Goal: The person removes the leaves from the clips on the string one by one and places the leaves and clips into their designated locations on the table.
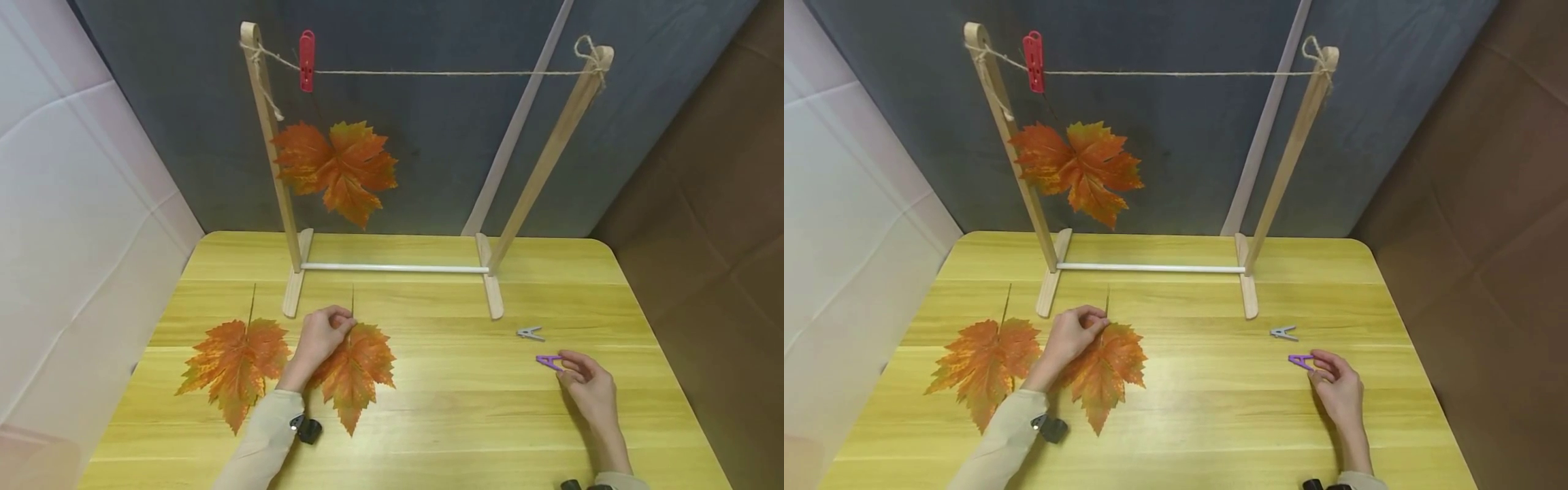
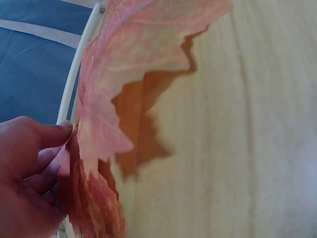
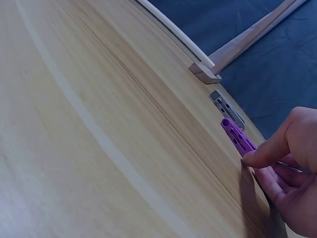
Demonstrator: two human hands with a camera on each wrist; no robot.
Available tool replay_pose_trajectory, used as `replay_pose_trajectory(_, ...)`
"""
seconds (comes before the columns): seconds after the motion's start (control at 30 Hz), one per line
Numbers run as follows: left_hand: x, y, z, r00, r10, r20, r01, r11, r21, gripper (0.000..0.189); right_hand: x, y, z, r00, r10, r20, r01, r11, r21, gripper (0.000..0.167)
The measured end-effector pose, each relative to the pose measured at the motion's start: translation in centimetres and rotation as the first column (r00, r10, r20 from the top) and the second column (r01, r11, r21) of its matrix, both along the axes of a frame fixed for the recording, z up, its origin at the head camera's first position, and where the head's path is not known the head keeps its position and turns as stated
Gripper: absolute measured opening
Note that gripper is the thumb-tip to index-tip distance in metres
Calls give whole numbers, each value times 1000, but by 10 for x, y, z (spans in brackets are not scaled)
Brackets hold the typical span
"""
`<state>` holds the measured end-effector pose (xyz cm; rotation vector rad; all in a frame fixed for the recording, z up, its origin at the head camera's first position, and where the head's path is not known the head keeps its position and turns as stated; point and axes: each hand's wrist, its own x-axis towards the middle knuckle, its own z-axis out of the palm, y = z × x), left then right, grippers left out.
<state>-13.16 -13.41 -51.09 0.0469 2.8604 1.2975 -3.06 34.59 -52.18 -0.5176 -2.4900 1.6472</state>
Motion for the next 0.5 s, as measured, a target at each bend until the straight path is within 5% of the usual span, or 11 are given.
replay_pose_trajectory(0.2,-1,-5,1,1000,-2,-19,2,1000,5,21,2,-4,2,999,-13,-40,14,1000,13,37)
replay_pose_trajectory(0.5,1,-20,10,997,4,-76,-1,999,32,21,-6,-6,18,982,-169,-86,178,978,110,33)
